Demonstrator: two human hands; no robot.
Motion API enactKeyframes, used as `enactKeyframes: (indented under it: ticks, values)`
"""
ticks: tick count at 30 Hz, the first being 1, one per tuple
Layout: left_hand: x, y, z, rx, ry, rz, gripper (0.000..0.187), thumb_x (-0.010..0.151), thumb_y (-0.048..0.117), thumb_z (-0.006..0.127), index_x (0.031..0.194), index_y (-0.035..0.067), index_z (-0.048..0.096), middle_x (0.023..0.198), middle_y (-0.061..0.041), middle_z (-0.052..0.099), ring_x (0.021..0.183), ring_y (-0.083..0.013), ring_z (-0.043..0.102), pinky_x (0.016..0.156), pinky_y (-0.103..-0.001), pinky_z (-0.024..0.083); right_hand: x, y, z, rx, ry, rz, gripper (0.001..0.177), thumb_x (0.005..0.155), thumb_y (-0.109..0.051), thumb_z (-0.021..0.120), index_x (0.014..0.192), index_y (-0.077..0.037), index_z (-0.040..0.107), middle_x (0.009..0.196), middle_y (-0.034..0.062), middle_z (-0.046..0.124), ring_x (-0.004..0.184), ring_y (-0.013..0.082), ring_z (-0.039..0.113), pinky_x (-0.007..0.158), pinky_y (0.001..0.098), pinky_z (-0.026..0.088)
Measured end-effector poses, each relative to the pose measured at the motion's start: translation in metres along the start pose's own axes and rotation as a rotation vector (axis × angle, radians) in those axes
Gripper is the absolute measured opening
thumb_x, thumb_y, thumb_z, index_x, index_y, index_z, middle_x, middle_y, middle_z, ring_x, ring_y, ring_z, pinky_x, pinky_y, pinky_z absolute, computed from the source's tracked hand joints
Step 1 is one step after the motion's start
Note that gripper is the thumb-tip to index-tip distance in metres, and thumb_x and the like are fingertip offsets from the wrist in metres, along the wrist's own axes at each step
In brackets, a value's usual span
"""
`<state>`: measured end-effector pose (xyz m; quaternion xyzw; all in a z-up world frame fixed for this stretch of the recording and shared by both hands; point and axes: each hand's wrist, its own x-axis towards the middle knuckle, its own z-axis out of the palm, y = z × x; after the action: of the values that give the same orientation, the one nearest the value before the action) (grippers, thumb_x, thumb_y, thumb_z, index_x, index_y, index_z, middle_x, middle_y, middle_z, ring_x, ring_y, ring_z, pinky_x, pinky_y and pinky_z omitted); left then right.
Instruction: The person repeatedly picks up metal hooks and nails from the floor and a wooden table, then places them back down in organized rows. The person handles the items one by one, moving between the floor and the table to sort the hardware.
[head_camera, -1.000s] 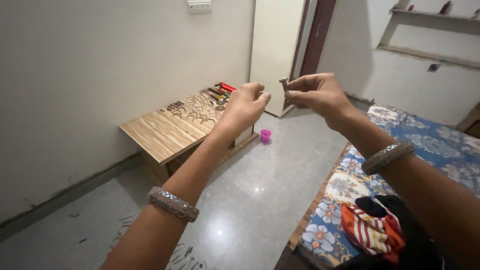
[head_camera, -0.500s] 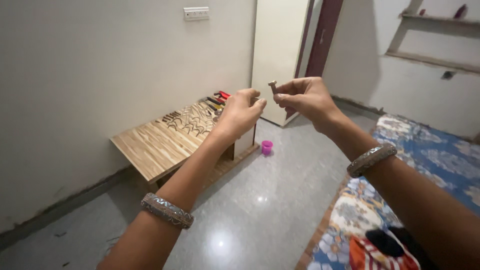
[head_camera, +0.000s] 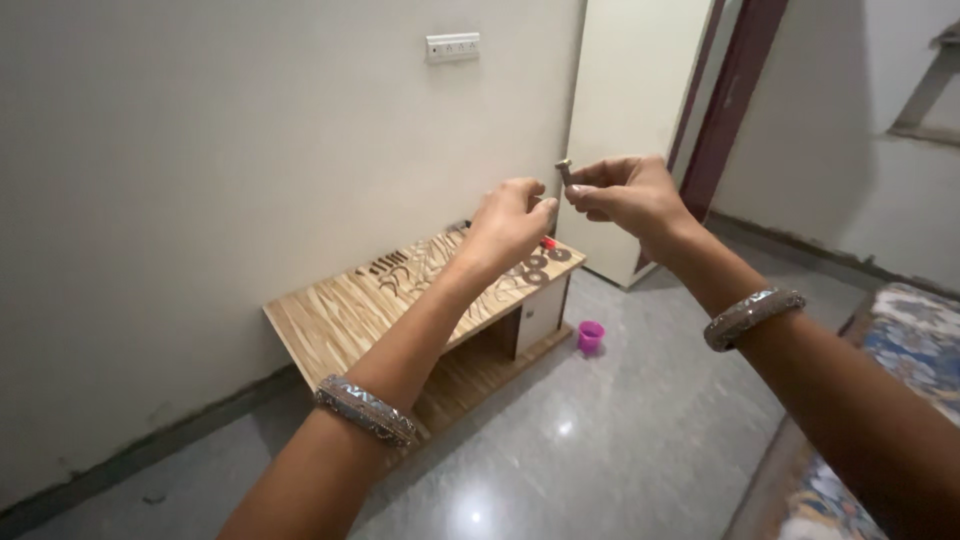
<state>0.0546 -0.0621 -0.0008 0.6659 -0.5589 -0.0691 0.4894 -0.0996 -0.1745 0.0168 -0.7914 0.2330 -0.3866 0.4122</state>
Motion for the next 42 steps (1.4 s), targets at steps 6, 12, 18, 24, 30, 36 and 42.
enactKeyframes:
  ticks: [6,12,18,24,30,36,42]
  values:
    - [0.071,-0.041,0.007,0.03,0.063,0.046,0.049,0.091,0.028,0.063,0.129,-0.003,0.064,0.116,-0.024,0.074,0.11,-0.0326,0.073,0.095,-0.04,0.056,0.071,0.028,0.008,0.029,-0.007,0.003,0.028,0.086,-0.016,0.077,0.109,0.0,0.077,0.094,0.0099,0.078,0.085,0.0147,0.073,0.079,0.03,0.06]
    - [0.15,-0.076,0.018,0.063,0.118,0.047,0.05,0.09,0.031,0.065,0.127,-0.001,0.067,0.116,-0.024,0.073,0.11,-0.0335,0.072,0.096,-0.04,0.055,0.155,0.072,0.007,0.099,-0.063,-0.072,0.027,0.086,-0.013,0.079,0.108,0.001,0.075,0.093,0.0091,0.077,0.083,0.0141,0.072,0.076,0.0291,0.059]
    - [0.23,-0.114,0.029,0.076,0.178,0.026,0.049,0.09,0.03,0.065,0.127,-0.002,0.066,0.115,-0.023,0.074,0.11,-0.0328,0.073,0.097,-0.04,0.055,0.253,0.109,0.007,0.114,-0.154,-0.102,0.025,0.087,-0.013,0.079,0.106,0.002,0.077,0.091,0.0086,0.076,0.081,0.0134,0.07,0.073,0.0288,0.058]
    - [0.274,-0.155,0.02,0.116,0.256,0.012,0.048,0.09,0.03,0.066,0.124,-0.003,0.067,0.114,-0.024,0.074,0.109,-0.0337,0.073,0.094,-0.04,0.056,0.322,0.133,0.035,0.102,-0.212,-0.101,0.026,0.088,-0.014,0.078,0.108,0.001,0.077,0.091,0.008,0.076,0.082,0.0136,0.071,0.075,0.0293,0.06]
    - [0.308,-0.202,-0.005,0.18,0.312,-0.055,0.049,0.089,0.03,0.066,0.125,-0.002,0.067,0.113,-0.023,0.074,0.107,-0.0342,0.073,0.093,-0.041,0.057,0.382,0.151,0.083,0.118,-0.275,-0.09,0.026,0.087,-0.014,0.078,0.109,0.001,0.076,0.093,0.0077,0.076,0.084,0.0135,0.072,0.077,0.0289,0.06]
    - [0.344,-0.263,-0.036,0.253,0.35,-0.078,0.047,0.09,0.032,0.065,0.124,-0.001,0.069,0.112,-0.023,0.075,0.107,-0.0346,0.074,0.093,-0.041,0.057,0.442,0.168,0.141,0.219,-0.363,-0.163,0.027,0.089,-0.014,0.078,0.109,0.003,0.076,0.093,0.0097,0.075,0.083,0.0154,0.07,0.077,0.0297,0.058]
    - [0.378,-0.337,-0.068,0.291,0.371,-0.127,0.047,0.089,0.032,0.066,0.122,-0.001,0.07,0.114,-0.023,0.073,0.109,-0.0372,0.071,0.095,-0.043,0.055,0.507,0.195,0.216,0.232,-0.37,-0.096,0.026,0.086,-0.014,0.08,0.107,0.001,0.076,0.091,0.0087,0.076,0.082,0.0156,0.071,0.076,0.0301,0.059]
